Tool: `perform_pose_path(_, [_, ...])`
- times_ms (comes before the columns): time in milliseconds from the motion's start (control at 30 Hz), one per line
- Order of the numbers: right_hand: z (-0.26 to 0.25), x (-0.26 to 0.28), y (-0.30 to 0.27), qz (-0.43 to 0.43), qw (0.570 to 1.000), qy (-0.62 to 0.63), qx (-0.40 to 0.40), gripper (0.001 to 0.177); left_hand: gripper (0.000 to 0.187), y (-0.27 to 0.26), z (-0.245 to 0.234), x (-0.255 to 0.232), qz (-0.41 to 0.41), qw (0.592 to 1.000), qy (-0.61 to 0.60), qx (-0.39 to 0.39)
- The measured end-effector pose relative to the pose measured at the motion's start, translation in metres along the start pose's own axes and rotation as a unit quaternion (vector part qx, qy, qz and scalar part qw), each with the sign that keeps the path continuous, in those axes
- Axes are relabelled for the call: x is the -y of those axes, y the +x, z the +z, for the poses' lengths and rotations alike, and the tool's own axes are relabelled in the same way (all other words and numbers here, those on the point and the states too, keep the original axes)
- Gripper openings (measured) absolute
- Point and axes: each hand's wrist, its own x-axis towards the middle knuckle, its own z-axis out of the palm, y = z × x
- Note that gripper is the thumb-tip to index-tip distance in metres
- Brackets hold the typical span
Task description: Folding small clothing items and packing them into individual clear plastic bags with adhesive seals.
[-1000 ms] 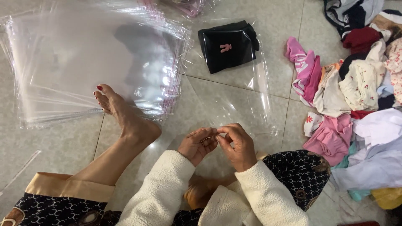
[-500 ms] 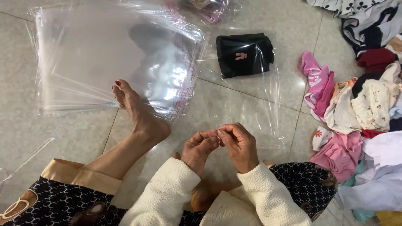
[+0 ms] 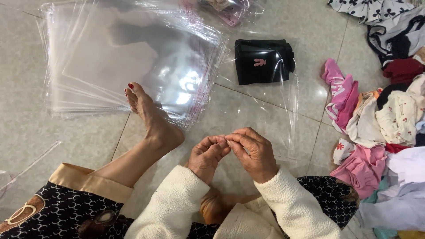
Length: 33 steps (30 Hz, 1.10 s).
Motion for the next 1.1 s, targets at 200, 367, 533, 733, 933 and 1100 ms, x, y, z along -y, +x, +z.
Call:
perform_pose_path(200, [0.0, -0.005, 0.001, -0.034, 0.999, -0.02, 0.009, 0.007, 0.011, 0.0, 0.002, -0.001, 0.022, 1.0, -0.01, -0.008])
perform_pose_path(367, [-0.002, -0.01, 0.0, -0.085, 0.992, -0.087, 0.042, 0.008, 0.009, -0.006, 0.011, -0.014, 0.102, 0.991, 0.087, 0.022])
perform_pose_path(533, [-0.004, -0.015, 0.0, -0.109, 0.984, -0.124, 0.066, 0.009, 0.006, -0.001, 0.0, -0.016, 0.174, 0.96, 0.216, 0.05])
perform_pose_path(733, [-0.007, -0.009, 0.006, -0.159, 0.963, -0.197, 0.09, 0.007, 0.002, -0.007, 0.006, -0.031, 0.272, 0.896, 0.346, 0.068])
perform_pose_path(933, [-0.011, -0.012, 0.006, -0.175, 0.952, -0.225, 0.109, 0.005, 0.01, -0.018, 0.023, -0.046, 0.365, 0.809, 0.457, 0.058])
perform_pose_path(1100, [-0.015, -0.005, 0.01, -0.186, 0.945, -0.234, 0.132, 0.007, 0.01, -0.019, 0.021, -0.041, 0.404, 0.761, 0.504, 0.062])
